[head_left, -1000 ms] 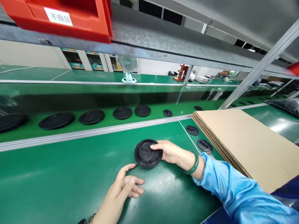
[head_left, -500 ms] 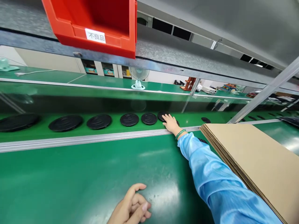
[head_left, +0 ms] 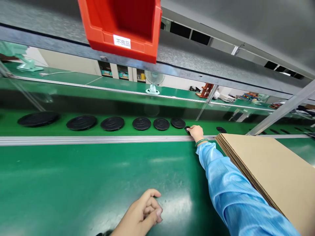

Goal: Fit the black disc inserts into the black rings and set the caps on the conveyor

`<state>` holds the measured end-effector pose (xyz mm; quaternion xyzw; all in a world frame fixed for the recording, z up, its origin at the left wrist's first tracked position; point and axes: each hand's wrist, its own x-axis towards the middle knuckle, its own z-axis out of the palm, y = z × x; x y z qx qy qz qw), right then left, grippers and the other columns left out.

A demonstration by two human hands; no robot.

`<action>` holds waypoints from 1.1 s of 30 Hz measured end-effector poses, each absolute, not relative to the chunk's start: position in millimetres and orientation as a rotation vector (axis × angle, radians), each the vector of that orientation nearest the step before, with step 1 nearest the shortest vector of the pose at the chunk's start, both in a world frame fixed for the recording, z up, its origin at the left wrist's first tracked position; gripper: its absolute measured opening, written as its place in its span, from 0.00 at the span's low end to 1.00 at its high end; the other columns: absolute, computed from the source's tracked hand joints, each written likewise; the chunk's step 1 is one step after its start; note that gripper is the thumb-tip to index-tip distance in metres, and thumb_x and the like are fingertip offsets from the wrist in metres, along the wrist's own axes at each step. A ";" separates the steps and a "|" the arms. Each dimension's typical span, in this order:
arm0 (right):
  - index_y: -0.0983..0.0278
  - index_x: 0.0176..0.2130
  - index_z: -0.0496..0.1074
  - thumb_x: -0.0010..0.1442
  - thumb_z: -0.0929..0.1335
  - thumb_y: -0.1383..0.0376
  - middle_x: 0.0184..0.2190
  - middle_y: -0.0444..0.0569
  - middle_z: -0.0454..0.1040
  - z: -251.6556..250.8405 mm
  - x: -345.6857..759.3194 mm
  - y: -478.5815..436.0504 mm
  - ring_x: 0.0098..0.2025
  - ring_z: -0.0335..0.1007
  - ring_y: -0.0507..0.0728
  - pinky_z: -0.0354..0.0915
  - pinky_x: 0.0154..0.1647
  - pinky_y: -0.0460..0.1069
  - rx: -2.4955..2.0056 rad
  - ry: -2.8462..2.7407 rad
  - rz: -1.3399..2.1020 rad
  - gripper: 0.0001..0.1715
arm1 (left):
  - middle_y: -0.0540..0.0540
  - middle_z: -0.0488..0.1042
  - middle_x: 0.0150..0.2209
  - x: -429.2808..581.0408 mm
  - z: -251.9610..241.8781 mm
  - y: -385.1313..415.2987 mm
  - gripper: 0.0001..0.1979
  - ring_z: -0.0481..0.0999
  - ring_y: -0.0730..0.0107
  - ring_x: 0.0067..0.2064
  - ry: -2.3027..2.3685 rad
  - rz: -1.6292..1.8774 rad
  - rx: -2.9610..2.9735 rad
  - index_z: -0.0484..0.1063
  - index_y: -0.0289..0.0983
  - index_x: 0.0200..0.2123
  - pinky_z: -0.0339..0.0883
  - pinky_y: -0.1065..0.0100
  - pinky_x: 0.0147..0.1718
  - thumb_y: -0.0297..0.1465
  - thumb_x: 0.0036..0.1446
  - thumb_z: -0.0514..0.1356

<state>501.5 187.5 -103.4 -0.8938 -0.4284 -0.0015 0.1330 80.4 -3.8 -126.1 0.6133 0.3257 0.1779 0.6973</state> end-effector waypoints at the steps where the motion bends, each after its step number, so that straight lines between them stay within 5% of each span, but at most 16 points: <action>1: 0.65 0.50 0.72 0.68 0.68 0.54 0.50 0.53 0.73 -103.0 499.3 188.3 0.50 0.72 0.59 0.70 0.52 0.59 -2.606 -1.232 0.004 0.18 | 0.49 0.74 0.36 81.6 -124.8 -4.7 0.13 0.80 0.65 0.37 0.723 0.397 1.362 0.64 0.41 0.49 0.70 0.66 0.37 0.36 0.62 0.59; 8: 0.65 0.46 0.74 0.68 0.68 0.57 0.47 0.51 0.75 -96.6 489.5 195.0 0.48 0.73 0.58 0.71 0.52 0.58 -2.688 -1.232 0.057 0.14 | 0.51 0.77 0.34 82.8 -110.8 -9.0 0.15 0.81 0.66 0.36 0.757 0.417 1.278 0.67 0.38 0.44 0.67 0.69 0.34 0.23 0.51 0.59; 17: 0.68 0.41 0.79 0.64 0.67 0.64 0.40 0.59 0.79 -51.8 469.8 159.3 0.42 0.76 0.63 0.69 0.45 0.56 -2.422 -1.385 -0.028 0.12 | 0.48 0.79 0.34 76.3 -110.8 -9.9 0.14 0.80 0.65 0.35 0.734 0.434 1.321 0.69 0.36 0.43 0.67 0.68 0.32 0.25 0.51 0.59; 22: 0.61 0.32 0.81 0.56 0.72 0.67 0.36 0.49 0.79 -66.2 381.0 78.5 0.42 0.75 0.59 0.68 0.47 0.51 -1.968 -1.865 0.212 0.04 | 0.48 0.78 0.34 73.7 -110.2 -6.4 0.12 0.81 0.64 0.36 0.678 0.432 1.367 0.69 0.36 0.42 0.71 0.65 0.36 0.26 0.52 0.60; 26: 0.58 0.36 0.80 0.57 0.71 0.70 0.34 0.44 0.77 -102.4 304.4 26.5 0.36 0.74 0.54 0.69 0.42 0.47 -1.747 -1.991 0.371 0.09 | 0.49 0.75 0.31 83.0 -109.0 -0.8 0.10 0.79 0.68 0.32 0.649 0.446 1.380 0.67 0.36 0.41 0.71 0.66 0.34 0.29 0.55 0.59; 30: 0.61 0.41 0.79 0.61 0.68 0.62 0.38 0.50 0.76 -112.2 281.2 5.7 0.40 0.73 0.58 0.69 0.46 0.53 -1.601 -1.988 0.405 0.11 | 0.50 0.75 0.28 87.9 -104.5 -18.2 0.08 0.79 0.69 0.31 0.705 0.575 1.369 0.68 0.36 0.39 0.72 0.66 0.36 0.29 0.55 0.61; 33: 0.64 0.39 0.81 0.58 0.68 0.50 0.37 0.56 0.77 -117.6 294.2 8.4 0.40 0.73 0.65 0.69 0.44 0.60 -1.502 -2.016 0.465 0.22 | 0.48 0.78 0.30 65.3 -95.0 -45.4 0.07 0.81 0.69 0.35 0.830 0.751 1.361 0.72 0.36 0.37 0.73 0.66 0.39 0.29 0.54 0.65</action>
